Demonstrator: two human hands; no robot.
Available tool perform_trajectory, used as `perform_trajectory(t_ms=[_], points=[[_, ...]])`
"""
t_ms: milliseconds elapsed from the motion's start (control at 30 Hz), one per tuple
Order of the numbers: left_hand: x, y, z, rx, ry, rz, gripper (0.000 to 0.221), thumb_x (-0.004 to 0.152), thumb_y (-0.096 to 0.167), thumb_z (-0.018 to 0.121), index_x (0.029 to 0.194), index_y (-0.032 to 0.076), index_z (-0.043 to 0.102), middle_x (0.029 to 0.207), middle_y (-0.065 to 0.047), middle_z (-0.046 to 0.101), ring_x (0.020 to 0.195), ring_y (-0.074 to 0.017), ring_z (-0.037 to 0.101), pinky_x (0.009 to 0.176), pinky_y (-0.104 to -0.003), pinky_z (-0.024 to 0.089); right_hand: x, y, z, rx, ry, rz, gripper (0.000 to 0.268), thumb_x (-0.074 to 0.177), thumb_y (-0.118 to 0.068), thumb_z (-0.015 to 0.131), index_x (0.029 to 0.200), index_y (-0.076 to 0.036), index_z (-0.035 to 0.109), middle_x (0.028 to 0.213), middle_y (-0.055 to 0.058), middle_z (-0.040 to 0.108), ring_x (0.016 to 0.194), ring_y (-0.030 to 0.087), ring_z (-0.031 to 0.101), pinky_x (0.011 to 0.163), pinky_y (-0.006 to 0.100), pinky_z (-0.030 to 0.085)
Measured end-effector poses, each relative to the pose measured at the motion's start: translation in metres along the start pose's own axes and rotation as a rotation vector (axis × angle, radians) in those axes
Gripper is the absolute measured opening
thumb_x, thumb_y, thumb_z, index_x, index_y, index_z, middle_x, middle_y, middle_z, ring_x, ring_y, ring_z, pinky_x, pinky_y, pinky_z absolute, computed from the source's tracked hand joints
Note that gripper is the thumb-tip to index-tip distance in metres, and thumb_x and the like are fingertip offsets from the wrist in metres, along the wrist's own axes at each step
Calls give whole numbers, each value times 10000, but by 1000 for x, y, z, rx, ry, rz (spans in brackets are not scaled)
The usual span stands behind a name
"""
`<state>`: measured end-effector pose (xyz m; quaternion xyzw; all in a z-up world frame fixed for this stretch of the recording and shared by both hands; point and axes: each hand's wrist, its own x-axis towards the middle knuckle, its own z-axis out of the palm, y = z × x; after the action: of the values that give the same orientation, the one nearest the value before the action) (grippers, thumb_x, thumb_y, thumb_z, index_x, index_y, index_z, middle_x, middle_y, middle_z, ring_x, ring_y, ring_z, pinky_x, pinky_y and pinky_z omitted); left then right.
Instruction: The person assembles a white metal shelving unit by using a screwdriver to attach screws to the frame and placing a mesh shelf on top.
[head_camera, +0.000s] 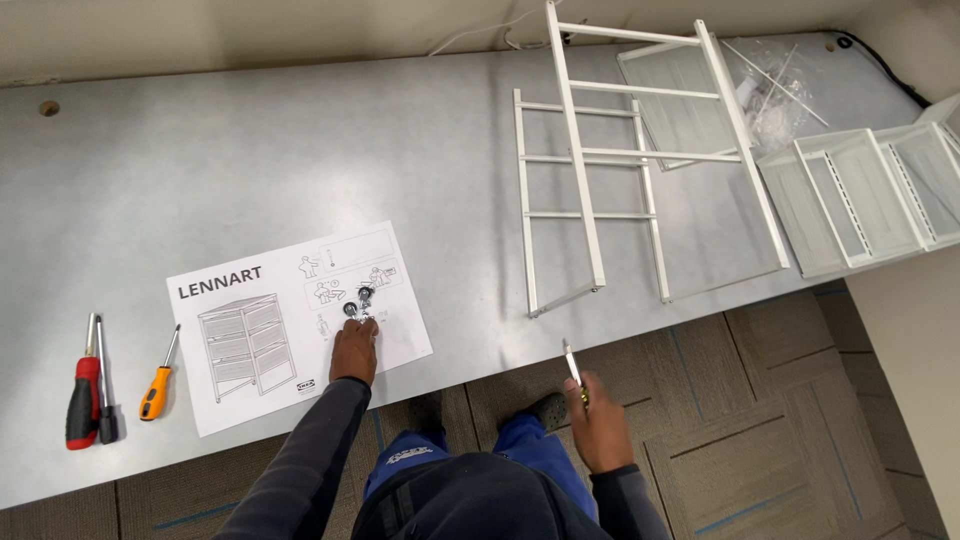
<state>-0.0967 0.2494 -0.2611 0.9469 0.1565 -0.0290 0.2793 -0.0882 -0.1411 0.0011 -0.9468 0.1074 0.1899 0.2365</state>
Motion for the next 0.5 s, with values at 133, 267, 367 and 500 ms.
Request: perform_trajectory(t_ms=[133, 267, 367, 500], points=[[4, -4, -8, -11, 12, 4, 185, 989, 48, 519, 1124, 164, 571, 1067, -98, 519, 902, -325, 573, 841, -457, 514, -12, 33, 31, 13, -74, -31, 376, 1032, -496, 449, 1074, -172, 636, 808, 94, 721, 758, 281, 681, 720, 403, 480], [3, 8, -22, -30, -10, -46, 283, 988, 35, 544, 1241, 160, 564, 1173, -110, 470, 1028, -308, 530, 893, -448, 520, -16, 73, 58, -63, -128, -66, 300, 1002, -467, 547, 1082, -201, 662, 913, 91, 785, 806, 278, 749, 771, 406, 537], [5, -1, -14, 14, 22, -25, 253, 986, 72, 577, 1222, 162, 585, 1167, -119, 487, 1022, -337, 535, 884, -478, 524, -25, 78, 59, -13, -224, -16, 345, 992, -495, 525, 1135, -205, 646, 990, 41, 787, 914, 229, 753, 842, 361, 532], [15, -3, -16, 28, 30, -19, 211, 979, 83, 550, 1163, 175, 599, 1109, -119, 553, 964, -333, 576, 844, -471, 524, -29, 85, 62, -14, -245, 12, 359, 995, -501, 524, 1139, -201, 659, 1048, 37, 790, 959, 226, 750, 883, 361, 532]])
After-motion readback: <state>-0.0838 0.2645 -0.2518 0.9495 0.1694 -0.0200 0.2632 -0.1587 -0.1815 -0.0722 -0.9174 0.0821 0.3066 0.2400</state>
